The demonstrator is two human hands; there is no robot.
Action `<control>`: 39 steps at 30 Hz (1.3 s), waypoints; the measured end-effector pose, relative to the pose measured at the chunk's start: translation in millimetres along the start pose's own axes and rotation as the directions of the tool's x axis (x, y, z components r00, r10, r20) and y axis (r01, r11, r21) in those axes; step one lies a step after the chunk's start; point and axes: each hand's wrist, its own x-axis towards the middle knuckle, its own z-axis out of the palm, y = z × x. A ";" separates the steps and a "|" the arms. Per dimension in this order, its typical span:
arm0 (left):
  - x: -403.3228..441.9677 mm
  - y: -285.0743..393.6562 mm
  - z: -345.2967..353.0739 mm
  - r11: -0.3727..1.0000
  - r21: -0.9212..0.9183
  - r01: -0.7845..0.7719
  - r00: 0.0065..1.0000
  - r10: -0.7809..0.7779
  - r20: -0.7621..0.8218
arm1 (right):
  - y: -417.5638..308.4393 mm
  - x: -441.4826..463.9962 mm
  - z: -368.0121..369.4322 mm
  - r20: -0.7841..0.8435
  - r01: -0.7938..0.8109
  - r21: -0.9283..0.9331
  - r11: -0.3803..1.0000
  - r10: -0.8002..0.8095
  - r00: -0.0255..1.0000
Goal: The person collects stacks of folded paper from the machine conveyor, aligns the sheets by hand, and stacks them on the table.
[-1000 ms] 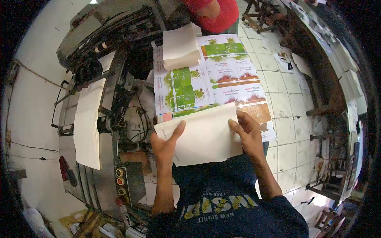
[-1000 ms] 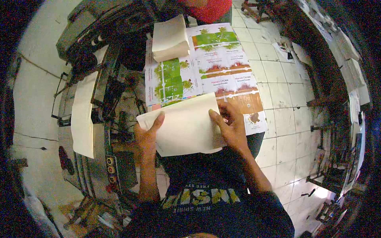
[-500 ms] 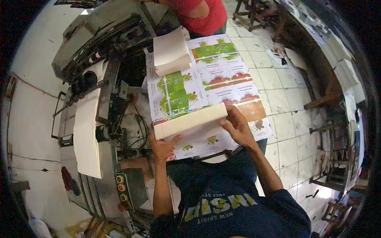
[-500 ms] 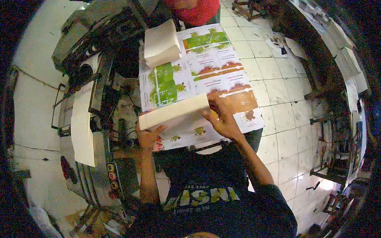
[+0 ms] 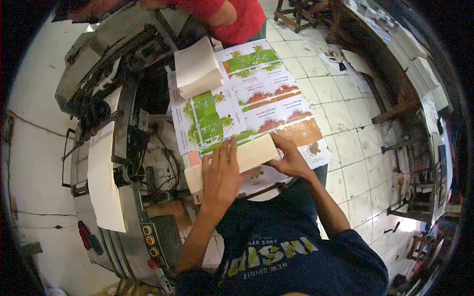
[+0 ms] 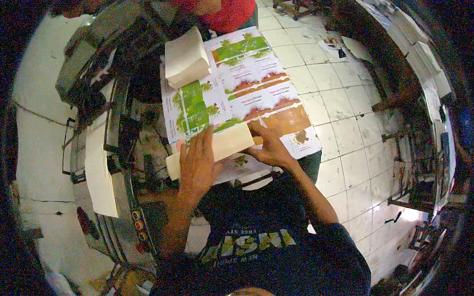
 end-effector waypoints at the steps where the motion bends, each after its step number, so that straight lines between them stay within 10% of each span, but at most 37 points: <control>1: 4.0 -8.1 6.8 1.000 0.016 -0.005 0.999 0.004 0.051 | -1.0 0.9 -1.7 -0.009 0.007 0.001 1.000 -0.007 1.000; 4: 2.3 -17.7 1.6 0.992 -0.123 -0.028 1.000 0.028 0.000 | -3.3 0.1 -1.8 -0.019 -0.067 -0.007 0.998 0.067 0.998; 8: 3.1 -25.2 -14.3 0.899 -0.407 0.163 0.984 -0.179 0.000 | -18.2 3.9 -12.3 -0.007 -0.157 0.559 0.814 0.195 0.981; 13: 3.6 -41.4 -7.6 0.477 -0.861 0.175 0.916 -0.400 -0.036 | -43.7 8.6 0.8 -0.095 -0.068 0.564 0.823 0.146 0.985; 16: 1.1 -43.5 5.3 0.389 -0.909 0.147 0.840 -0.535 -0.093 | -57.3 15.1 4.9 -0.028 -0.249 0.178 0.952 0.258 0.966; 21: -14.3 -48.9 47.3 0.157 -0.988 0.002 0.756 -0.647 -0.102 | -64.3 20.1 7.2 -0.081 0.001 0.017 1.000 0.001 0.997; 30: -46.7 -27.6 63.4 0.133 -0.991 0.002 0.811 -0.580 -0.076 | 4.3 -18.0 51.4 -0.244 -0.043 -0.278 0.960 -0.028 0.969; 32: -44.5 -28.0 56.6 0.230 -0.941 0.248 0.822 -0.564 0.079 | -7.5 -12.8 66.3 -0.331 -0.072 -0.106 0.992 0.033 0.943; 39: -42.5 -36.8 56.3 0.250 -0.933 0.260 0.831 -0.551 0.084 | -12.2 -8.4 57.8 -0.287 -0.140 -0.121 0.983 0.100 0.953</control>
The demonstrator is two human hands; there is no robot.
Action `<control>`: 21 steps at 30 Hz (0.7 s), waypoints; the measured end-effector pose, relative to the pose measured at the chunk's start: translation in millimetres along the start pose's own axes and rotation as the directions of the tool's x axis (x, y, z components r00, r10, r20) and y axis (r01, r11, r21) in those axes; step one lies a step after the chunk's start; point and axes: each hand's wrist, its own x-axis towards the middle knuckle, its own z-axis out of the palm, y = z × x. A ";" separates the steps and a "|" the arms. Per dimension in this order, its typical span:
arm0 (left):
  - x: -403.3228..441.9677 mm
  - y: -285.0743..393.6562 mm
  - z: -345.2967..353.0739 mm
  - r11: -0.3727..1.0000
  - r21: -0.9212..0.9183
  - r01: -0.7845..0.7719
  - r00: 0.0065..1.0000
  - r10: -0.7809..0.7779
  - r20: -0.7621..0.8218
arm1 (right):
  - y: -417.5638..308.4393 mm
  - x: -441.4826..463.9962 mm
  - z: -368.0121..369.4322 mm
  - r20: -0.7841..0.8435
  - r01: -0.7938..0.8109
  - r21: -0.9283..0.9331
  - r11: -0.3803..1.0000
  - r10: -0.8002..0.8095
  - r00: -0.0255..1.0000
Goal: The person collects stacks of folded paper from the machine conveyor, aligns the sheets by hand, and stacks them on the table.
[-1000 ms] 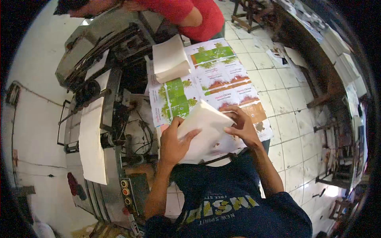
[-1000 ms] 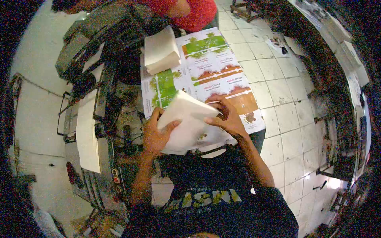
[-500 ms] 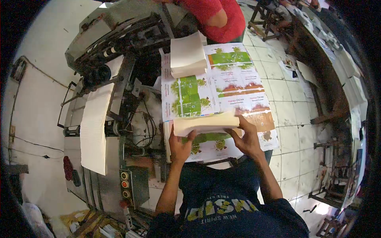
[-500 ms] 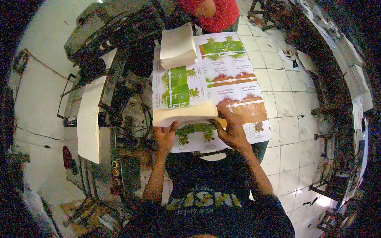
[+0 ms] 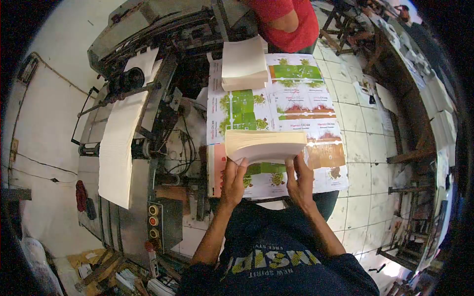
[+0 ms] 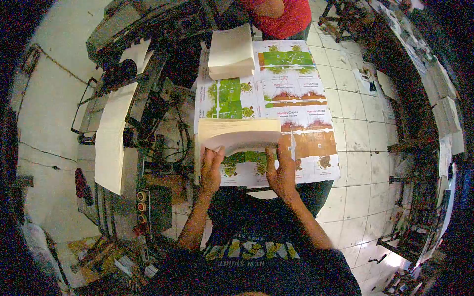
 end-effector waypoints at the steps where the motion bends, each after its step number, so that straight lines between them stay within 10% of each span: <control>1: -1.4 3.1 1.6 1.000 0.007 -0.010 1.000 0.010 -0.006 | -4.7 -1.2 1.7 -0.018 0.046 -0.036 0.998 -0.046 0.999; 13: 16.5 -25.7 -12.0 0.974 -0.073 -0.213 0.977 0.213 -0.009 | -10.8 14.6 -16.1 0.029 0.107 -0.009 0.994 -0.107 0.994; 17: 26.3 -13.1 -23.0 0.989 0.113 -0.096 0.995 0.096 0.005 | 32.8 42.0 -15.0 0.092 0.383 -0.147 0.912 -0.373 0.923; 19: 37.8 -14.7 -25.1 0.967 0.172 -0.188 0.982 0.180 0.062 | 18.5 48.3 -19.1 0.261 -0.048 0.106 0.993 0.018 0.965; 21: 52.0 -16.9 -20.4 0.944 -0.064 -0.324 0.945 0.326 0.021 | 22.6 53.9 -23.6 0.306 0.073 0.095 0.993 -0.099 0.947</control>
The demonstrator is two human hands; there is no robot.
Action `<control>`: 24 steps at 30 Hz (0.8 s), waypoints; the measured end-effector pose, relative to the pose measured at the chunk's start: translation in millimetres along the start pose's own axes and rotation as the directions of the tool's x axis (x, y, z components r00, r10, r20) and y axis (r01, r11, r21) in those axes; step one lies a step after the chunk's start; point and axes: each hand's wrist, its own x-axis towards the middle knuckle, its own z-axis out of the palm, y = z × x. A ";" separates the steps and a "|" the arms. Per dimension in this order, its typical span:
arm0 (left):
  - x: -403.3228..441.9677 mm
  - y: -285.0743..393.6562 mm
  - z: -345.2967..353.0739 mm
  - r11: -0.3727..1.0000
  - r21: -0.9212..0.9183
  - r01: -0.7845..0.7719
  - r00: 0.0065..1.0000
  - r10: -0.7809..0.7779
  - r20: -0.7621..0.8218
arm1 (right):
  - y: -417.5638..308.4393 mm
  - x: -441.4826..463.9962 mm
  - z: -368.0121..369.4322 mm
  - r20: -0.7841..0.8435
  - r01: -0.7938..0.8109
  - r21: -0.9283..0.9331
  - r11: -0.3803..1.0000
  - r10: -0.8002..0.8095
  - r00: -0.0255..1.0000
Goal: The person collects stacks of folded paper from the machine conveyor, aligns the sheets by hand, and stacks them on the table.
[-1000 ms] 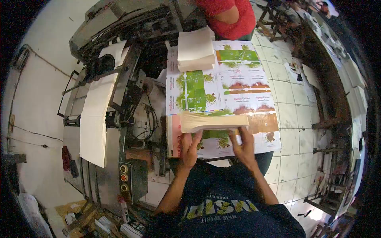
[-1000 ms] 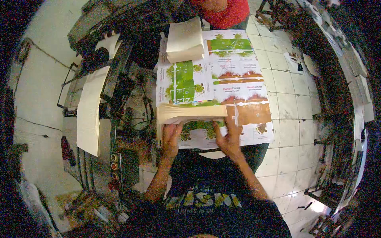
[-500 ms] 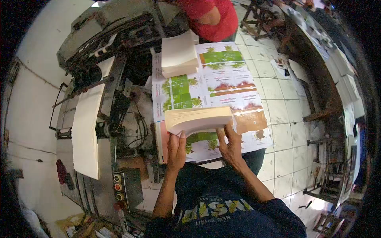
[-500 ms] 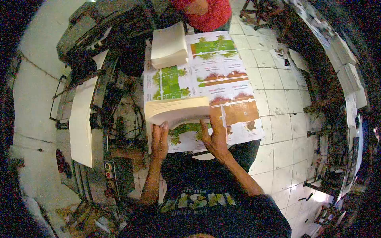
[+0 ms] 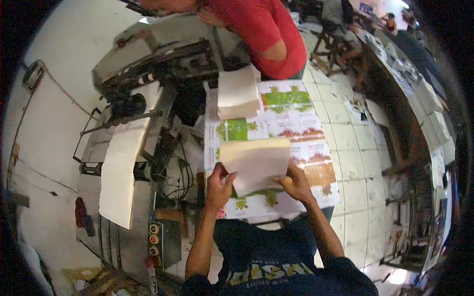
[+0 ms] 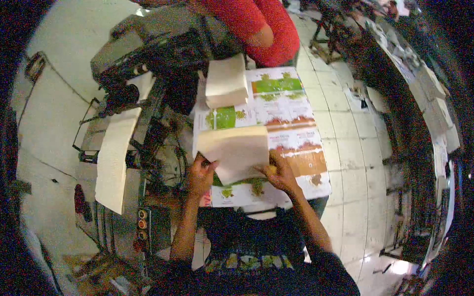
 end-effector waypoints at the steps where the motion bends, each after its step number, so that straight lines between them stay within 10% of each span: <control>1: 9.1 4.7 -1.4 0.997 0.028 0.067 0.998 -0.067 0.013 | -4.3 2.9 0.6 0.001 -0.033 0.126 0.991 0.033 0.999; 7: 34.3 -15.0 4.5 0.962 0.025 0.273 0.962 -0.272 -0.030 | 19.6 35.0 5.2 0.013 -0.186 0.337 0.923 0.193 0.981; 9: 25.1 -34.4 9.1 0.878 0.397 0.268 0.955 -0.186 -0.233 | 38.7 47.6 3.3 0.044 -0.264 0.281 0.922 0.263 0.964; 11: 6.4 10.0 6.6 0.913 0.367 0.177 0.984 -0.176 -0.038 | 74.2 58.6 1.7 0.036 -0.372 0.140 0.918 0.370 0.928; 14: -16.7 113.5 4.4 0.984 0.090 0.153 0.844 -0.178 0.506 | 59.9 68.4 2.5 0.056 -0.481 0.220 0.849 0.481 0.875; 17: -41.1 195.8 14.7 0.877 -0.369 0.307 0.572 0.140 0.809 | 68.8 86.4 1.9 0.095 -0.430 0.267 0.863 0.420 0.902; 20: -70.1 194.6 42.9 0.549 -0.746 0.378 0.289 0.696 0.658 | 84.9 118.9 4.7 0.049 -0.431 0.226 0.874 0.431 0.901; 24: -72.4 236.0 81.3 0.127 -0.960 0.249 0.592 0.764 0.255 | 64.6 138.7 -4.3 0.163 -0.489 0.301 0.819 0.461 0.872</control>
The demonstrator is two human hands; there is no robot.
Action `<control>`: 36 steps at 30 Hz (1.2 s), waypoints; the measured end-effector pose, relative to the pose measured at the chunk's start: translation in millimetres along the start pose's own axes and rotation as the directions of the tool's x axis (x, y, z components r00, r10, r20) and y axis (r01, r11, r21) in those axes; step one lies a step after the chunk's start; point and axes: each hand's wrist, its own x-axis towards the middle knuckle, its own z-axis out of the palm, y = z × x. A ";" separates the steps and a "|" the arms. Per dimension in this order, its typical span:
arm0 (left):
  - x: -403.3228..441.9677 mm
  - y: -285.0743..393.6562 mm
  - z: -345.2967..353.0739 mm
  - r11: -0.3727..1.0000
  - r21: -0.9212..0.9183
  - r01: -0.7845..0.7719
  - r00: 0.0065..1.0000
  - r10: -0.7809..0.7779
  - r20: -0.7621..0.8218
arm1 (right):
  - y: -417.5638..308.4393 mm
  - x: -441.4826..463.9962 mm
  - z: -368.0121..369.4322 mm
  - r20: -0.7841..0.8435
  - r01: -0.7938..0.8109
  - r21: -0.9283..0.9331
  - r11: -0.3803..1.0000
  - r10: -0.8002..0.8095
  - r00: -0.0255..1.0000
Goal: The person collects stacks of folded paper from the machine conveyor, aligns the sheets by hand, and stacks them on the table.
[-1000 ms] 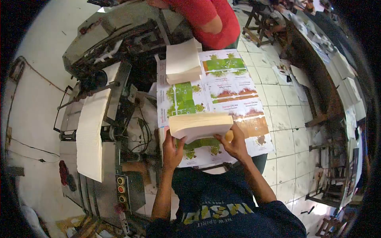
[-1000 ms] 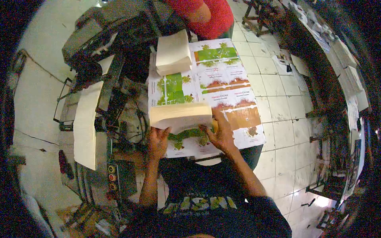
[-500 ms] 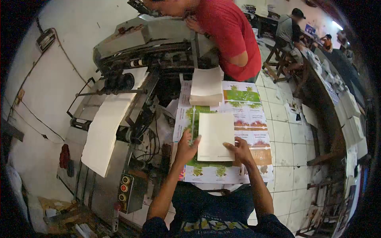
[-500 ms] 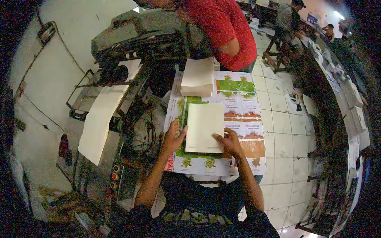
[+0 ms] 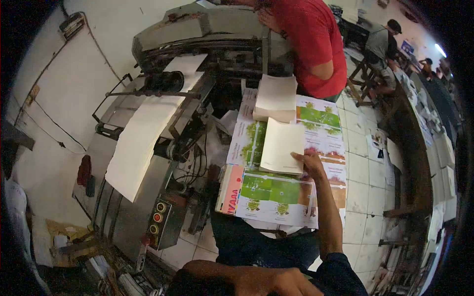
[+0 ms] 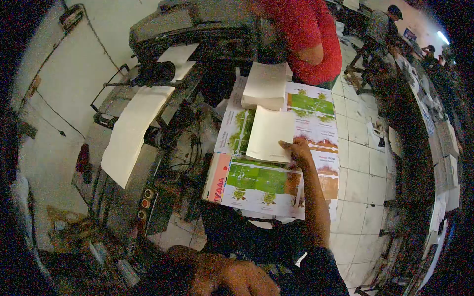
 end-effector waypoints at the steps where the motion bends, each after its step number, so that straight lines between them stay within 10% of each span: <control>1: 5.2 5.5 -5.0 0.999 0.038 0.039 0.999 -0.039 -0.008 | 6.7 9.4 0.6 -0.005 0.008 0.002 1.000 -0.008 1.000; 3: 8.1 3.1 -13.7 0.996 0.025 0.091 0.996 -0.092 0.019 | 21.8 19.6 -9.6 -0.079 0.092 -0.265 0.960 -0.117 0.990; 5: -1.8 -7.2 -20.6 0.883 -0.381 0.274 0.955 -0.203 0.217 | 51.3 43.8 -18.4 -0.076 0.217 -0.356 0.909 -0.259 0.963; 6: 0.9 -4.3 -15.4 0.860 -0.410 0.306 0.943 -0.215 0.253 | 6.5 10.1 -13.0 -0.126 0.006 -0.468 0.884 -0.073 0.989; 8: 8.4 8.6 -0.2 0.995 -0.009 0.102 0.955 -0.101 -0.279 | -12.8 -11.0 -9.2 -0.246 0.060 -0.517 0.854 -0.215 0.945; 11: -3.7 9.2 1.7 0.998 -0.009 0.062 0.953 -0.062 -0.297 | 9.2 4.0 -42.9 -0.398 0.349 -0.510 0.786 -0.575 0.715; 12: -6.9 10.6 3.3 0.999 0.001 0.041 0.941 -0.038 -0.335 | 25.0 10.7 -65.8 -0.436 0.199 -0.741 0.642 -0.684 0.585; 17: -8.7 24.6 -3.3 0.984 -0.060 0.166 0.972 -0.174 -0.157 | 41.8 -17.1 -116.7 -0.714 -0.418 -0.676 0.606 -0.400 0.575; 25: -21.5 42.3 -11.4 0.968 0.152 0.200 0.969 -0.218 0.116 | 18.2 -47.9 -99.5 -0.631 -0.312 -0.712 0.629 -0.380 0.676; 27: -16.4 35.9 -15.7 0.946 -0.141 0.292 0.934 -0.249 0.258 | 15.6 -52.1 -94.5 -0.633 -0.288 -0.712 0.641 -0.409 0.657; 34: -31.6 35.3 -18.1 0.974 0.154 0.168 0.983 -0.178 0.051 | 31.2 -43.5 -107.4 -0.606 -0.229 -0.731 0.643 -0.458 0.651; 36: -72.9 45.5 -17.5 0.747 0.251 0.615 0.786 -0.605 -0.126 | 31.3 -42.1 -110.6 -0.632 -0.272 -0.709 0.651 -0.415 0.655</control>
